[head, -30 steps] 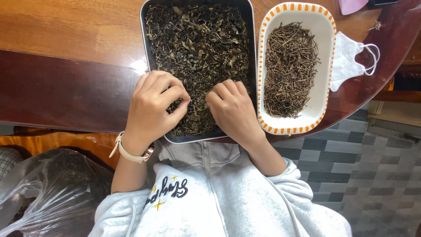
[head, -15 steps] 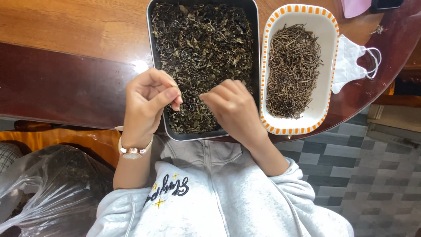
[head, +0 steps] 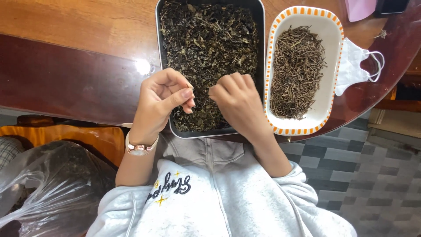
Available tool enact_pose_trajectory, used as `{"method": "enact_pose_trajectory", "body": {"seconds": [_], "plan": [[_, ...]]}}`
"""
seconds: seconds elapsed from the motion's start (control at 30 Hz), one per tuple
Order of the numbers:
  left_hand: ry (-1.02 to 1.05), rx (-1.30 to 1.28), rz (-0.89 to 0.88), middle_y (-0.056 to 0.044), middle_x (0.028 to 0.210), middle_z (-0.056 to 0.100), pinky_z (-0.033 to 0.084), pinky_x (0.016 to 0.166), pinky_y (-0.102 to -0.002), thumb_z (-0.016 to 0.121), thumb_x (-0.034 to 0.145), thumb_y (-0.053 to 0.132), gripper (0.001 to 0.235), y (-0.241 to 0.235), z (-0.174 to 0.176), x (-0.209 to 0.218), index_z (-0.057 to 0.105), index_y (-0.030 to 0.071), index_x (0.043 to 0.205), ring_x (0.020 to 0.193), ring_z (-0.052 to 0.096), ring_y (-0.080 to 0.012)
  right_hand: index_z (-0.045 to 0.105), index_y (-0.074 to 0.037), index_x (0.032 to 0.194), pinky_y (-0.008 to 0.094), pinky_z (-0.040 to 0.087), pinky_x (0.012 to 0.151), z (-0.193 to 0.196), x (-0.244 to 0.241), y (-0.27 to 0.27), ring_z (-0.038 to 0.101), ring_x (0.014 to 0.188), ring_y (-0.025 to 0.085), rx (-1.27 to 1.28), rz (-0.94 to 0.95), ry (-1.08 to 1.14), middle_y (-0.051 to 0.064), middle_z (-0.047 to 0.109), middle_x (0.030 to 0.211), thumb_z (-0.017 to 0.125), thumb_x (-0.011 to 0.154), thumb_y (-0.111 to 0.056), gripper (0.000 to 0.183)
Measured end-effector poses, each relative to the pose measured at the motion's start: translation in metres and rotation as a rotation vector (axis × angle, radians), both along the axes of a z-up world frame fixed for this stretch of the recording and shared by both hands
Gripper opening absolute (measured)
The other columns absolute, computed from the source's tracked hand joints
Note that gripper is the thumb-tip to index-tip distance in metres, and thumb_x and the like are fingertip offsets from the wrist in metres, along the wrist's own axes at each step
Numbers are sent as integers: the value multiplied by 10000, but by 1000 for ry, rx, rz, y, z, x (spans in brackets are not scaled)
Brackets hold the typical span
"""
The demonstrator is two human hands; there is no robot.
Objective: The person sorts dried herbs by hand, picking up small portions from a rectangular metal tray and transferring them into a smaller white bowl with an orange rim. The hands repeatedly sift through the herbs to separate them.
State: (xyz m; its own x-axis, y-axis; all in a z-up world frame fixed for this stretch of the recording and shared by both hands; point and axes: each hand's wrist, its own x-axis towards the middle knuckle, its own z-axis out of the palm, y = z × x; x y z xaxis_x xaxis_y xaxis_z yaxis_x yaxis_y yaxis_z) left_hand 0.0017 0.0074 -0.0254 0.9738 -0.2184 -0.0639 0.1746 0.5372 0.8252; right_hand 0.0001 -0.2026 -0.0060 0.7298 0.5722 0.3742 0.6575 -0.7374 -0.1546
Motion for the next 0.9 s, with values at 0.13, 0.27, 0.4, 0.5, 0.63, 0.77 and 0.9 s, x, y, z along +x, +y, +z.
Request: {"method": "enact_pose_trajectory", "body": {"seconds": [0.13,0.27,0.4,0.5,0.63,0.77,0.9], "plan": [[8,2,-20,-200,773,680,672,571,-309,719,926,-10,150,-1,-1,0,625,-113,981,675,732,-202,718,-78,917,344,484,756,1,-2,-22,630,845,247,295,6,171,71,672,873,709,986,-62,71],[-44,88,-40,-178,837,690,681,617,-320,720,915,-42,106,-6,8,-2,658,-94,984,732,740,-201,747,-76,934,331,509,797,10,-12,-31,663,850,241,558,-22,297,81,712,864,715,946,6,89],[-176,305,-120,-130,846,690,644,661,-285,747,915,-34,89,-10,19,-4,725,-51,999,744,718,-166,750,-57,932,310,545,771,20,-17,-30,681,817,229,634,41,299,89,725,849,728,887,57,125],[-305,508,-128,-114,833,701,625,666,-276,770,887,-44,97,-12,30,-4,764,-5,976,732,698,-175,768,-56,949,297,545,731,28,-22,-23,671,766,211,660,59,254,91,726,821,740,898,11,89],[-465,704,-117,-78,802,729,605,642,-272,784,847,-51,137,-18,39,-5,781,55,934,724,702,-183,768,-61,883,296,545,712,29,-24,-13,663,726,207,588,55,138,83,721,778,730,883,36,104],[-517,777,-138,-50,765,716,571,629,-266,761,849,-53,139,-20,39,-5,766,72,909,671,661,-156,781,-65,853,306,550,647,20,-25,-9,640,661,212,585,71,2,68,723,773,726,871,44,123],[-511,762,-190,-50,767,723,569,638,-261,759,852,-36,130,-23,36,-5,766,81,908,673,665,-157,763,-73,800,307,551,606,16,-25,-12,611,622,209,670,80,-18,68,696,734,704,861,68,164]]}}
